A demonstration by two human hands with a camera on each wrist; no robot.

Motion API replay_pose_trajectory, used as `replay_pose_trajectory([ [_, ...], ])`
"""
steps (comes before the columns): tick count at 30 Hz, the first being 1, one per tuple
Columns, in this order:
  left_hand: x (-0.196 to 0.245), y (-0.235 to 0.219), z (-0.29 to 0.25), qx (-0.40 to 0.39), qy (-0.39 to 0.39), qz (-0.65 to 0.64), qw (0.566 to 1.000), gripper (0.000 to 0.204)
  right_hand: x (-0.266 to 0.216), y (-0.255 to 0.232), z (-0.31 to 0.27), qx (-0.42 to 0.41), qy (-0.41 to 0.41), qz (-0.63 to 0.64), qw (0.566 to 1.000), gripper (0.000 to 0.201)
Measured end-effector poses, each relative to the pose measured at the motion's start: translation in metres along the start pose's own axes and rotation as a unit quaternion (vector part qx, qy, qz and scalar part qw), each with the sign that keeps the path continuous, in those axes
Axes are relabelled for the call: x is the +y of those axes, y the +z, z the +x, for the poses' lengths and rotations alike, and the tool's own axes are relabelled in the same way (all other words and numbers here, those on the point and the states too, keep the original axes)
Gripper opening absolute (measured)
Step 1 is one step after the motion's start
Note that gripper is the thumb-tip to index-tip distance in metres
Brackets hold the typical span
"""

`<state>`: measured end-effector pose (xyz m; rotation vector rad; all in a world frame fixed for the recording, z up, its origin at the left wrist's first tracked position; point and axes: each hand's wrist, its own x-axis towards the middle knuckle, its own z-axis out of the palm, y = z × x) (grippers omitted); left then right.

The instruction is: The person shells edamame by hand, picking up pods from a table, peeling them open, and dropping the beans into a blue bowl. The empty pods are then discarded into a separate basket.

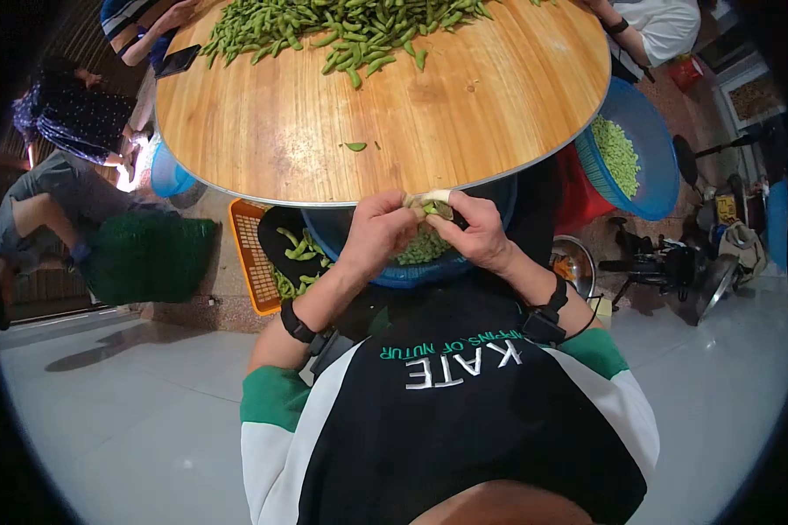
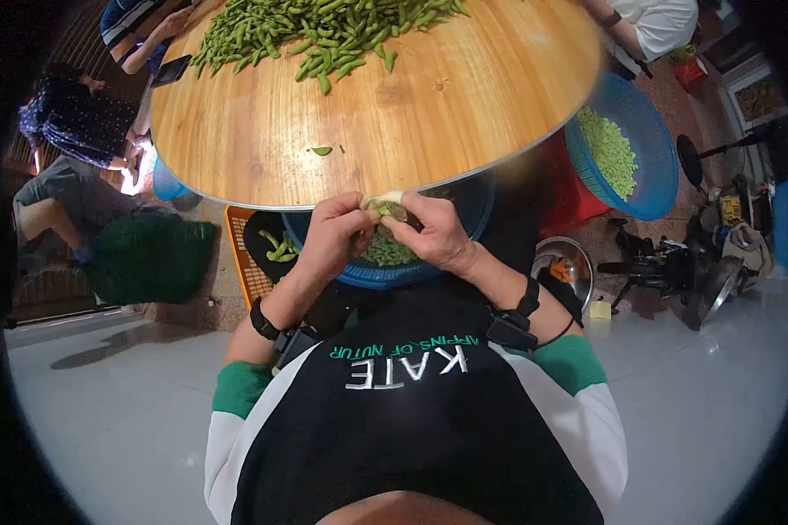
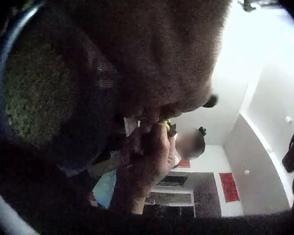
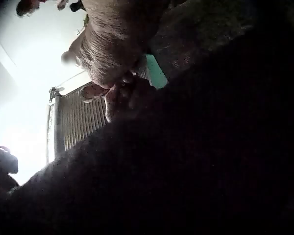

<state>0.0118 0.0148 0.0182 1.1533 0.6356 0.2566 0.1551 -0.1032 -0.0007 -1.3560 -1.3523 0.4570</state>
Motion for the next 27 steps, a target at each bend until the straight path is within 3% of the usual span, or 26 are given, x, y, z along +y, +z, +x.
replay_pose_trajectory([
  [2, 0.002, -0.009, 0.000, -0.025, -0.022, -0.017, 0.999, 0.011, 0.001, -0.003, 0.002, -0.006, -0.019, -0.004, 1.000, 0.027],
  [4, 0.013, -0.011, -0.007, -0.062, -0.058, 0.016, 0.996, 0.009, -0.001, -0.006, 0.002, -0.080, 0.013, 0.050, 0.996, 0.024],
  [7, 0.009, -0.009, -0.009, -0.040, -0.012, 0.080, 0.996, 0.008, -0.001, 0.004, 0.003, -0.053, -0.043, -0.011, 0.998, 0.023],
  [9, 0.012, -0.015, -0.008, -0.032, -0.036, 0.049, 0.998, 0.009, -0.006, 0.005, 0.008, -0.034, -0.067, -0.041, 0.996, 0.022],
  [11, 0.017, -0.022, -0.008, -0.106, -0.117, -0.015, 0.987, 0.011, -0.011, -0.002, 0.012, -0.082, -0.035, -0.003, 0.996, 0.022],
  [12, 0.016, -0.022, -0.008, -0.105, -0.115, -0.016, 0.988, 0.011, -0.008, -0.003, 0.015, -0.088, -0.084, 0.002, 0.993, 0.021],
  [14, 0.009, -0.020, -0.007, -0.094, -0.127, 0.010, 0.987, 0.011, 0.000, -0.003, 0.010, -0.080, -0.081, -0.041, 0.993, 0.020],
  [15, 0.003, -0.011, -0.006, -0.032, -0.028, 0.178, 0.983, 0.012, 0.002, -0.002, 0.008, -0.072, -0.076, -0.082, 0.991, 0.019],
  [17, 0.007, 0.003, -0.013, 0.040, 0.146, 0.353, 0.923, 0.014, -0.009, 0.000, 0.011, -0.038, -0.084, -0.118, 0.989, 0.018],
  [18, 0.008, 0.004, -0.011, 0.043, 0.148, 0.353, 0.923, 0.014, -0.012, -0.001, 0.012, -0.012, -0.054, -0.125, 0.991, 0.017],
  [20, 0.011, 0.004, -0.005, 0.092, 0.297, 0.425, 0.850, 0.007, -0.014, -0.004, 0.015, 0.041, 0.021, -0.126, 0.991, 0.013],
  [21, 0.020, 0.000, 0.003, 0.093, 0.301, 0.426, 0.848, 0.007, -0.017, -0.009, 0.018, 0.062, 0.083, -0.095, 0.990, 0.012],
  [23, 0.042, -0.011, 0.028, 0.147, 0.473, 0.504, 0.707, 0.008, -0.018, -0.016, 0.018, 0.021, 0.083, -0.099, 0.991, 0.012],
  [25, 0.039, -0.022, 0.052, 0.128, 0.463, 0.516, 0.709, 0.010, -0.012, -0.009, 0.011, -0.048, 0.030, -0.120, 0.991, 0.014],
  [27, 0.033, -0.031, 0.064, 0.111, 0.456, 0.527, 0.709, 0.013, -0.012, -0.007, 0.010, -0.066, 0.019, -0.121, 0.990, 0.017],
])
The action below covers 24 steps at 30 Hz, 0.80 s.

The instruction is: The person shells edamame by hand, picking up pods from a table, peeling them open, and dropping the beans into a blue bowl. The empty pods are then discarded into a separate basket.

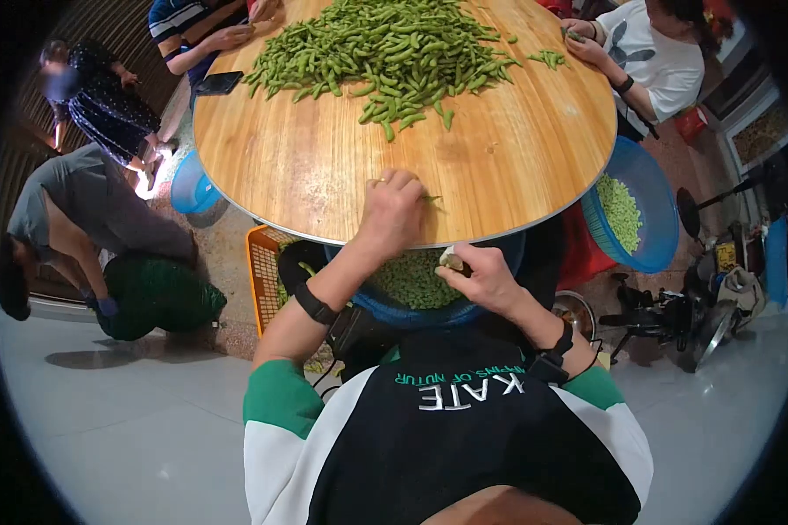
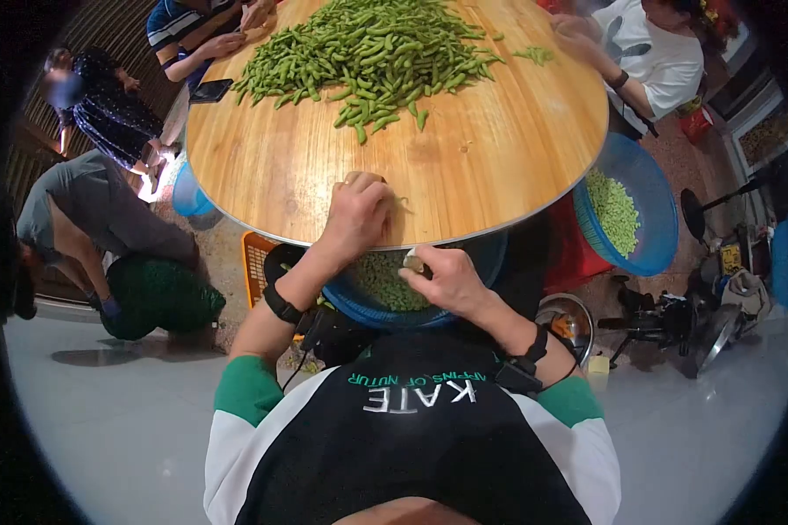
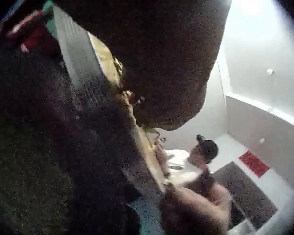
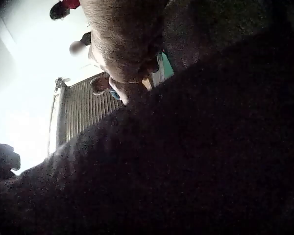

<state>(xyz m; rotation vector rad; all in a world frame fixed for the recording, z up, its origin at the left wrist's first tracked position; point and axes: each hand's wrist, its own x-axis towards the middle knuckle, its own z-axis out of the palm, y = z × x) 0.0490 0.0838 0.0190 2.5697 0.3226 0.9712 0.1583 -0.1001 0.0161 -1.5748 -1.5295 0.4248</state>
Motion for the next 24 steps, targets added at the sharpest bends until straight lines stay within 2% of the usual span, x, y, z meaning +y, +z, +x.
replay_pose_trajectory([
  [2, -0.011, -0.005, -0.009, 0.012, 0.010, 0.025, 1.000, 0.018, 0.002, -0.001, 0.000, -0.003, 0.035, -0.018, 0.999, 0.020],
  [5, -0.025, -0.042, -0.045, 0.010, -0.006, 0.003, 1.000, 0.018, -0.003, -0.012, -0.004, 0.001, 0.039, -0.007, 0.999, 0.026],
  [6, -0.026, -0.062, -0.062, -0.001, -0.068, 0.019, 0.998, 0.020, 0.001, -0.015, -0.006, -0.007, 0.038, -0.018, 0.999, 0.028],
  [8, -0.045, -0.102, -0.089, 0.013, -0.102, 0.129, 0.986, 0.023, 0.005, -0.018, -0.007, -0.006, 0.065, 0.023, 0.998, 0.029],
  [9, -0.039, -0.118, -0.090, 0.030, -0.186, 0.171, 0.967, 0.032, 0.005, -0.018, -0.010, -0.020, 0.094, 0.060, 0.994, 0.029],
  [10, -0.031, -0.136, -0.084, -0.040, -0.277, 0.292, 0.915, 0.043, 0.006, -0.016, -0.011, -0.015, 0.098, 0.064, 0.993, 0.029],
  [12, -0.029, -0.146, -0.064, 0.000, -0.116, 0.391, 0.913, 0.047, 0.009, -0.011, -0.007, 0.026, 0.105, 0.196, 0.975, 0.028],
  [13, -0.037, -0.139, -0.051, 0.001, -0.112, 0.392, 0.913, 0.047, 0.003, -0.015, -0.003, 0.001, 0.126, 0.241, 0.962, 0.027],
  [14, -0.046, -0.126, -0.034, 0.002, -0.057, 0.274, 0.960, 0.043, 0.000, -0.017, 0.000, 0.005, 0.125, 0.240, 0.963, 0.027],
  [15, -0.052, -0.112, -0.016, 0.001, -0.004, 0.149, 0.989, 0.040, -0.002, -0.019, 0.001, -0.011, 0.177, 0.318, 0.931, 0.026],
  [16, -0.048, -0.096, 0.008, -0.031, -0.022, 0.103, 0.994, 0.033, -0.003, -0.020, 0.002, -0.028, 0.228, 0.393, 0.890, 0.025],
  [17, -0.061, -0.076, 0.024, -0.057, -0.021, 0.132, 0.989, 0.033, -0.003, -0.018, 0.002, -0.028, 0.230, 0.390, 0.891, 0.025],
  [18, -0.072, -0.060, 0.039, -0.088, 0.013, 0.182, 0.979, 0.031, 0.000, -0.017, 0.003, -0.019, 0.225, 0.397, 0.890, 0.024],
  [19, -0.085, -0.041, 0.052, -0.066, 0.050, 0.185, 0.979, 0.028, 0.002, -0.018, 0.003, -0.010, 0.219, 0.405, 0.888, 0.024],
  [21, -0.094, -0.020, 0.074, -0.067, 0.068, 0.191, 0.977, 0.027, 0.003, -0.022, 0.002, 0.002, 0.225, 0.393, 0.892, 0.023],
  [24, -0.111, -0.003, 0.077, -0.061, 0.084, 0.177, 0.979, 0.024, 0.006, -0.023, -0.006, 0.005, 0.237, 0.373, 0.897, 0.026],
])
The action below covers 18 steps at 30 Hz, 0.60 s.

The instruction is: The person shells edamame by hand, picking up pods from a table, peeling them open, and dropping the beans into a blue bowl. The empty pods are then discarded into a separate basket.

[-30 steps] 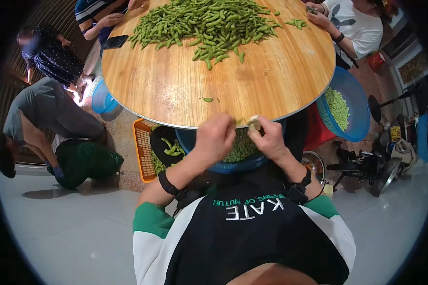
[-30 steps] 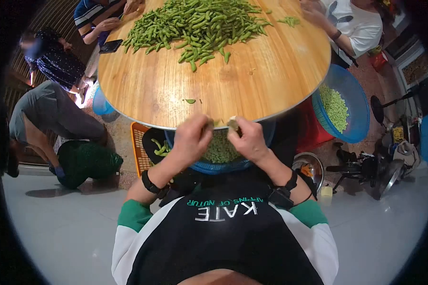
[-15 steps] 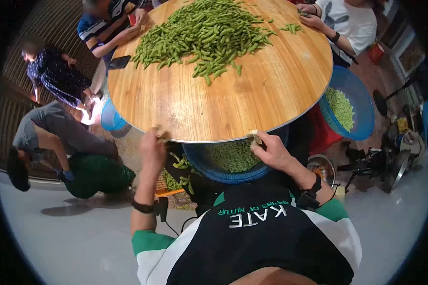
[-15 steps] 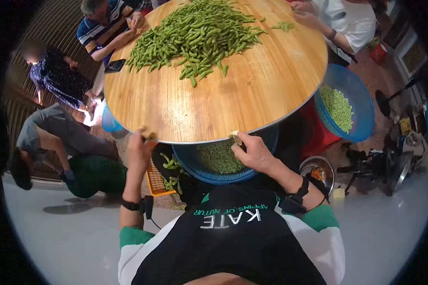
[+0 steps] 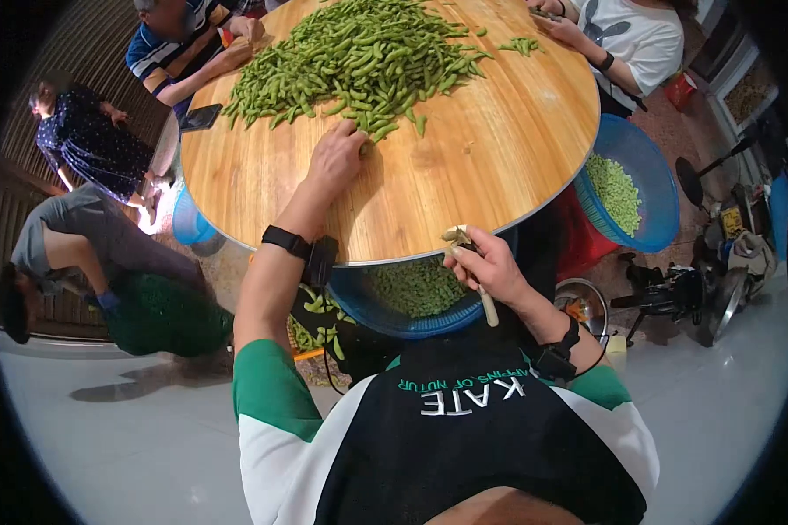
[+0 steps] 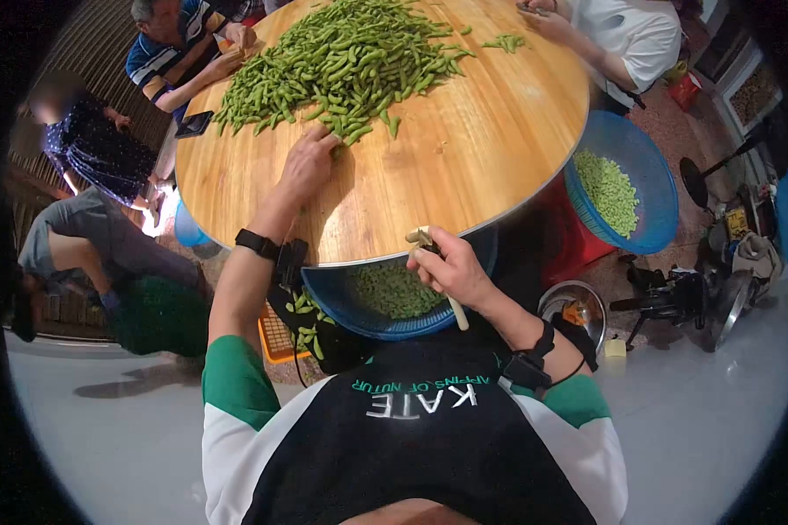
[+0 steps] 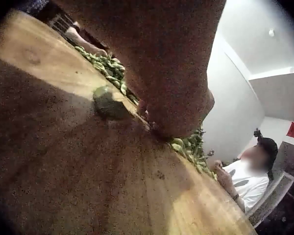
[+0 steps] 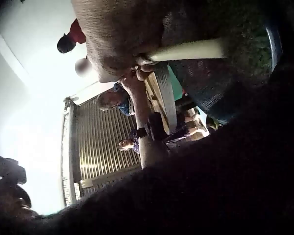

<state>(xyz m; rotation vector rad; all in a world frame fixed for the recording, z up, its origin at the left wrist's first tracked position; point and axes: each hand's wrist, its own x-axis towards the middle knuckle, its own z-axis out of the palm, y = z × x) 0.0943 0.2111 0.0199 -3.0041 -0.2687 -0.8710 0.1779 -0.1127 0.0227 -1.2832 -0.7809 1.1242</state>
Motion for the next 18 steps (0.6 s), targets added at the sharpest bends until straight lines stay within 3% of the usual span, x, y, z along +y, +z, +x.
replay_pose_trajectory([
  [2, -0.001, 0.005, -0.005, 0.016, 0.006, -0.019, 1.000, 0.023, 0.002, -0.002, -0.001, 0.002, -0.001, -0.013, 1.000, 0.029],
  [6, 0.044, -0.015, -0.024, 0.052, -0.067, -0.146, 0.986, 0.014, -0.007, 0.002, 0.002, 0.000, -0.009, 0.039, 0.999, 0.039],
  [7, 0.066, -0.031, -0.027, -0.019, -0.203, -0.332, 0.921, 0.014, -0.010, 0.005, 0.001, 0.001, -0.015, 0.046, 0.999, 0.042],
  [8, 0.088, -0.046, -0.029, -0.090, -0.329, -0.497, 0.798, 0.016, -0.011, 0.007, 0.002, 0.007, -0.012, 0.051, 0.999, 0.042],
  [12, 0.150, -0.074, -0.048, -0.137, -0.379, -0.684, 0.607, 0.020, -0.011, 0.012, 0.005, -0.023, 0.006, 0.167, 0.986, 0.045],
  [15, 0.160, -0.067, -0.059, -0.134, -0.354, -0.723, 0.578, 0.020, -0.008, 0.011, 0.003, -0.087, 0.007, 0.212, 0.973, 0.038],
  [18, 0.162, -0.065, -0.072, -0.126, -0.377, -0.708, 0.584, 0.017, -0.001, 0.013, -0.001, -0.112, 0.031, 0.217, 0.969, 0.038],
])
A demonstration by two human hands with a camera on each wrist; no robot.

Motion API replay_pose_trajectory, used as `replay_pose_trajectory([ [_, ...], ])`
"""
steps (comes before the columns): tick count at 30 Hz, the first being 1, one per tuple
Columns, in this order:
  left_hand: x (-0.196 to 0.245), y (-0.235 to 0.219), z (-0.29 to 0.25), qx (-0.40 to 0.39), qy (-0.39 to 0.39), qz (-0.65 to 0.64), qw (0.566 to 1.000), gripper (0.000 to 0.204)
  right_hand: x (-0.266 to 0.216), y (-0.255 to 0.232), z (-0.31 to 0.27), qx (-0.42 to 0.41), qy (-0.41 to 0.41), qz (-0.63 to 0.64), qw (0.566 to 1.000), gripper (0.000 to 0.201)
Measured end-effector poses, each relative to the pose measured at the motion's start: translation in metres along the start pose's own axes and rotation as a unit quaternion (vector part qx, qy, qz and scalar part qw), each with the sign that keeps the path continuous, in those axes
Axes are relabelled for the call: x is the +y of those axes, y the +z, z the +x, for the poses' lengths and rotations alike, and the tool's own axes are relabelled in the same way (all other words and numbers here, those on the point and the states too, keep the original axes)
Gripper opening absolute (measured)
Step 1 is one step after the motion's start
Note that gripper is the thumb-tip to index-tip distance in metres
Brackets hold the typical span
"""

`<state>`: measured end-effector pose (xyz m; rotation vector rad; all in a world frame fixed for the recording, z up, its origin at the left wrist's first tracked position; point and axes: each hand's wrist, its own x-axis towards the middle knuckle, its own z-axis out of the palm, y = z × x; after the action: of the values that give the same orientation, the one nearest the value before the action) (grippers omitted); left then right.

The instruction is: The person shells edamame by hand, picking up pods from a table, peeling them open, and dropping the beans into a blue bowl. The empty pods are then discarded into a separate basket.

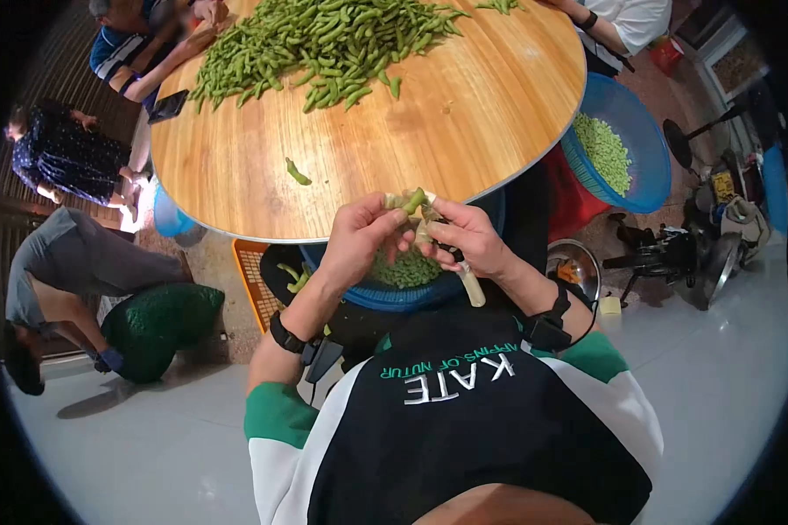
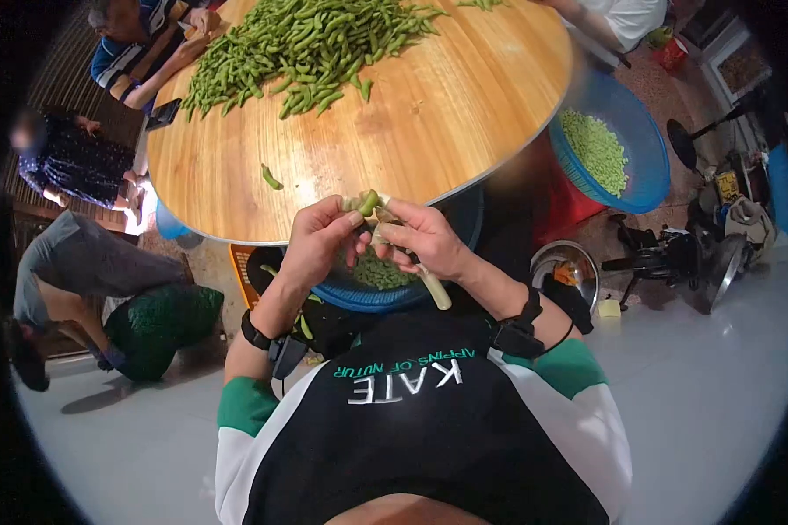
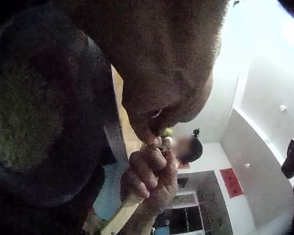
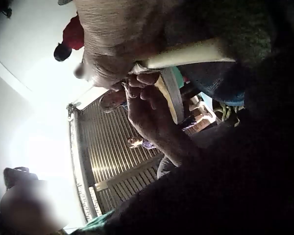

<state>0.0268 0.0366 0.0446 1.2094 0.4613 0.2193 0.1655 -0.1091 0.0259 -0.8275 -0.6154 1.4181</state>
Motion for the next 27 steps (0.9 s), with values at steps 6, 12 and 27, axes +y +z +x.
replay_pose_trajectory([
  [6, -0.013, -0.007, -0.002, -0.001, -0.013, 0.023, 1.000, 0.012, 0.002, 0.007, 0.000, 0.010, 0.021, 0.031, 0.999, 0.040],
  [12, -0.030, -0.003, -0.006, 0.055, 0.051, 0.057, 0.996, 0.012, 0.004, 0.011, 0.002, 0.042, 0.027, 0.013, 0.999, 0.036],
  [27, -0.036, -0.006, -0.010, -0.174, -0.066, -0.364, 0.913, 0.016, 0.016, -0.015, 0.003, -0.133, 0.078, 0.227, 0.962, 0.026],
])
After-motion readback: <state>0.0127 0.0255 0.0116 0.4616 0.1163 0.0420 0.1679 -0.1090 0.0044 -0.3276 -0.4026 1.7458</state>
